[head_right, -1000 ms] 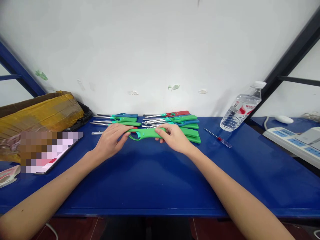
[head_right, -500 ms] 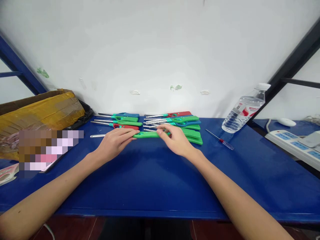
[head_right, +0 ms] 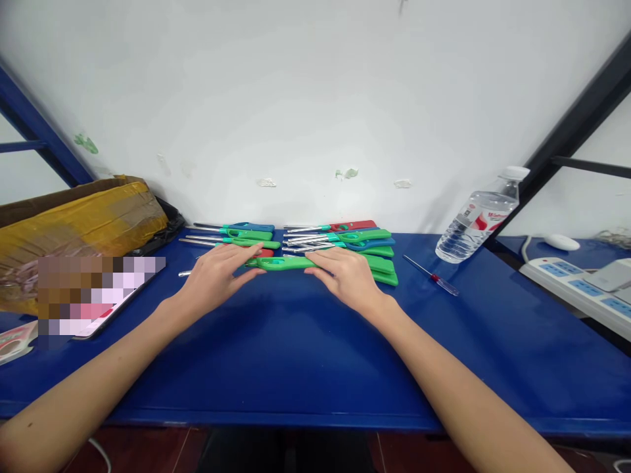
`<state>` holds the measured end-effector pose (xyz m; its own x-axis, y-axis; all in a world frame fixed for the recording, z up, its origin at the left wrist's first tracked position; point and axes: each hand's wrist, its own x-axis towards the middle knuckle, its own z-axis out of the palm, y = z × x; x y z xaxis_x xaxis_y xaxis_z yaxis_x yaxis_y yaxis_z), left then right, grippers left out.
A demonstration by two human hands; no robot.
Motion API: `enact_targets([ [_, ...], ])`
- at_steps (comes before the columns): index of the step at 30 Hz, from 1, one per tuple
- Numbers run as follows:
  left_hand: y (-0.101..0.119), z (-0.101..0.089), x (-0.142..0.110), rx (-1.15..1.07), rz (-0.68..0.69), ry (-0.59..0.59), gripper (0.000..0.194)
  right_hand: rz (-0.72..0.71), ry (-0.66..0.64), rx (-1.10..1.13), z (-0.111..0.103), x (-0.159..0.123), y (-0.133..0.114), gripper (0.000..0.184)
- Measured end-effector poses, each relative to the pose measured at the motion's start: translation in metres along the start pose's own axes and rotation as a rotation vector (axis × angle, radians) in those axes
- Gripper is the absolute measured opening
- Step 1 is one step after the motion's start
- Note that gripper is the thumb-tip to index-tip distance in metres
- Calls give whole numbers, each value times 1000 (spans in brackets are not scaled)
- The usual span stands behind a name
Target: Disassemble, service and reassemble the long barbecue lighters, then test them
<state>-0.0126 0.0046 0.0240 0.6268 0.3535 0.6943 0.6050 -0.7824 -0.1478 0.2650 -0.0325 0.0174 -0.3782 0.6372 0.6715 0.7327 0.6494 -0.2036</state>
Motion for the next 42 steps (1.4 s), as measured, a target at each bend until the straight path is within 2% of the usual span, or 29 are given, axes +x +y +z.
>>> enact_targets([
  [3,-2,1,-2,10,-8,-3,25,-1,-20,-28,-1,0,2,26],
  [10,3,1,-2,-12,49,-32,18,-15,-133,-147,-2,0,4,35],
  [13,10,2,-1,-8,88,-21,18,-74,-136,-231,-1,-1,-3,38],
  [17,20,4,0,-11,119,-52,21,-159,-137,-250,5,-4,-13,30],
  [20,23,4,1,-16,124,-72,22,-141,-141,-243,7,-6,-16,27],
  [23,23,5,2,-11,150,-13,19,-72,-172,-229,5,-5,-19,27],
  [27,21,6,3,33,200,84,13,84,-302,-59,-6,2,-25,39],
  [35,23,2,9,40,242,105,11,343,-623,450,-18,12,-29,41],
  [38,23,3,9,-8,247,97,13,452,-685,627,-14,11,-27,44],
  [42,20,4,8,-22,194,45,24,513,-708,685,-9,11,-26,46],
])
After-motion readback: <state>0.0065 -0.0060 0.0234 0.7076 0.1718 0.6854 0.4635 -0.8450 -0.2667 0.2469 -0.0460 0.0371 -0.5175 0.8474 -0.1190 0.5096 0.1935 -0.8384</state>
